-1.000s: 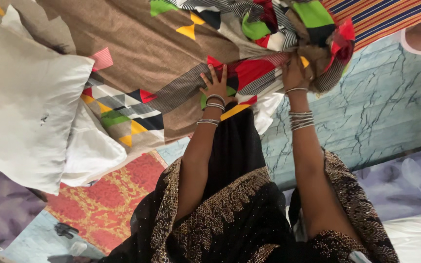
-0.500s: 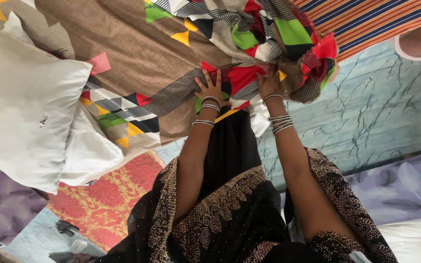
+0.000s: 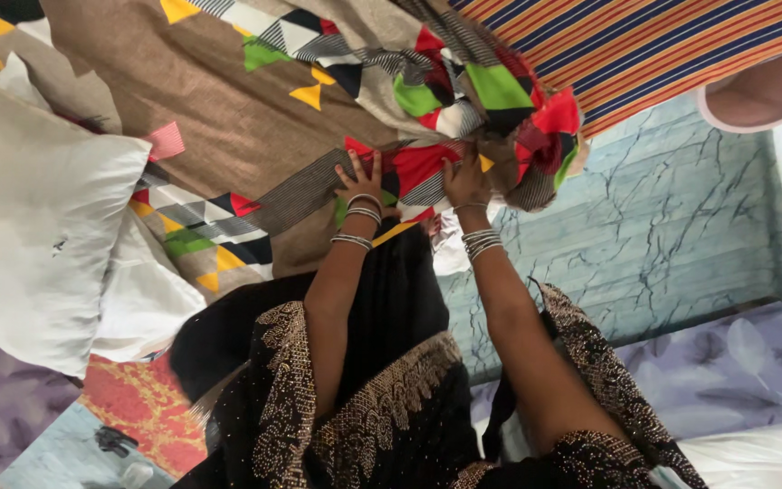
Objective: The person folds a large geometric-patterned blanket while kneeling on a striped rug.
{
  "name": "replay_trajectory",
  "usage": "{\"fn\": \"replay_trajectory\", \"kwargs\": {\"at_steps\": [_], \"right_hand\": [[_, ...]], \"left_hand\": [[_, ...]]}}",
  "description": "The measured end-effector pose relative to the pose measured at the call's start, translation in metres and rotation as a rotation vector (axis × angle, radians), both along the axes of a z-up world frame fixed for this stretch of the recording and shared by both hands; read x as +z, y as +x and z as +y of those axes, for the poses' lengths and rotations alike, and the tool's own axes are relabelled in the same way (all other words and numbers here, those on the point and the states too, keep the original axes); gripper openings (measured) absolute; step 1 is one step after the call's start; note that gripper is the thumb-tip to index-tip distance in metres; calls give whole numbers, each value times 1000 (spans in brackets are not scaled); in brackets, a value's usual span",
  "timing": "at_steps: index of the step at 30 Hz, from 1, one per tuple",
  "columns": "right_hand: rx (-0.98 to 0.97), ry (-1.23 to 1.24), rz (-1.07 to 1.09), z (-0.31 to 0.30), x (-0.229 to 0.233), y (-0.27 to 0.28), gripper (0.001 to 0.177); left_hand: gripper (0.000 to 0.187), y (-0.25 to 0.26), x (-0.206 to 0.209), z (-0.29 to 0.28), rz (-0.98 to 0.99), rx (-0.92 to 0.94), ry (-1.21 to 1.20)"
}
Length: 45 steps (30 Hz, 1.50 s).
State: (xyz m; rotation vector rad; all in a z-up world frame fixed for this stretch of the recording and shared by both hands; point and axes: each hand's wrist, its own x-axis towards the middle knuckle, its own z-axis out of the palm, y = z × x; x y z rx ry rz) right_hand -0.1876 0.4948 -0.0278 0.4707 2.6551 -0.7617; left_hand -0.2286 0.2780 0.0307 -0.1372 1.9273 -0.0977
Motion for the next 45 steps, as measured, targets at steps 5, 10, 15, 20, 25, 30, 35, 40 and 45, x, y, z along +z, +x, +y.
{"fn": "replay_trajectory", "kwargs": {"at_steps": [5,10,15,20,25,30,35,40,45], "right_hand": [[-6,-20,-6,-1,0,1,82],[-24,-73,53,0,2,1,81],[-70,-133,48,-2,3,4,69],[-104,-166,24,-1,-2,8,72],[-147,-192,50,-5,9,9,76],[-179,-80,-129,-5,13,8,82],[-99,70,82,2,-7,21,77],[-174,204,94,-6,-6,21,69],[-364,215,66,-24,-8,13,54]], "left_hand": [[165,1,-4,6,-18,-52,-84],[166,-5,-11,11,-76,-122,-183],[154,-17,-7,26,-85,-107,-273],[132,5,-13,23,-228,-418,-58],[111,-4,-37,8,-327,-877,335],[89,-29,-66,0,-374,-1256,610],[69,-66,-86,9,-354,-1502,792],[51,-101,-86,19,-286,-1648,914],[40,-111,-74,27,-170,-1585,953]]}}
